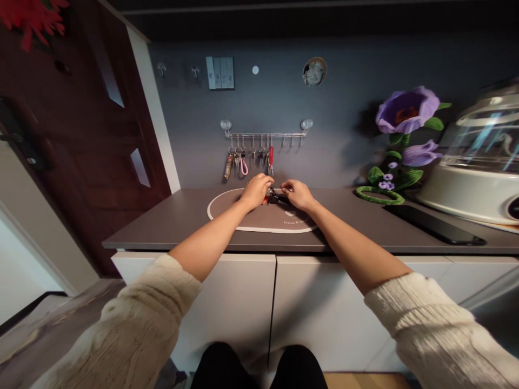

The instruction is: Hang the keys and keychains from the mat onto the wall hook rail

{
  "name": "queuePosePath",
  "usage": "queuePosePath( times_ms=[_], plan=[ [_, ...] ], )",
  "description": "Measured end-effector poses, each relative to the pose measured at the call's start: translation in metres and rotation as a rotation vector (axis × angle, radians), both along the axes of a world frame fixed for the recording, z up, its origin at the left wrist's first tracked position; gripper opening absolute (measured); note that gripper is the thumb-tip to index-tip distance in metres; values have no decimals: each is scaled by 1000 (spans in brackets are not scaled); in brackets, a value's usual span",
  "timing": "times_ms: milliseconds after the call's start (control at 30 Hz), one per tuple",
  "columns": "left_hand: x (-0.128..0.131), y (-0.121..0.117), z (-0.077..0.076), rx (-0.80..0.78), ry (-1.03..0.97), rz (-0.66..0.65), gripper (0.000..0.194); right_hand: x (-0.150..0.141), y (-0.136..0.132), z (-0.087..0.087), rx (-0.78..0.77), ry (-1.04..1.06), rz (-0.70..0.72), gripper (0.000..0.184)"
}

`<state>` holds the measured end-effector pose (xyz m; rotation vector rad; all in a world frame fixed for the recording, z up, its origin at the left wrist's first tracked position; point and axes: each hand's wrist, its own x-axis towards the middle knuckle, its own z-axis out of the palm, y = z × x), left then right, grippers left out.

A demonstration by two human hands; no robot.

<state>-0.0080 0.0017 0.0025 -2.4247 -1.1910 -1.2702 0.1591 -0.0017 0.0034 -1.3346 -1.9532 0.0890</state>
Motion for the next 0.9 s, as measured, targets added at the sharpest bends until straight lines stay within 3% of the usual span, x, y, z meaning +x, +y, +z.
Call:
queuePosePath(
  times_ms=[133,400,533,900],
  plan=[
    [-1,-4,6,60,-47,-12,23,-3,0,0,-20,178,146,22],
    [-1,-13,14,110,-97,30,26,-9,-3,0,-229,484,528,29],
    [-1,-12,13,134,-120,45,26,-11,-5,0,-240,565,592,30],
    [1,-14,12,160,-119,28,26,-17,-7,1,-212,684,594,26]
  ],
)
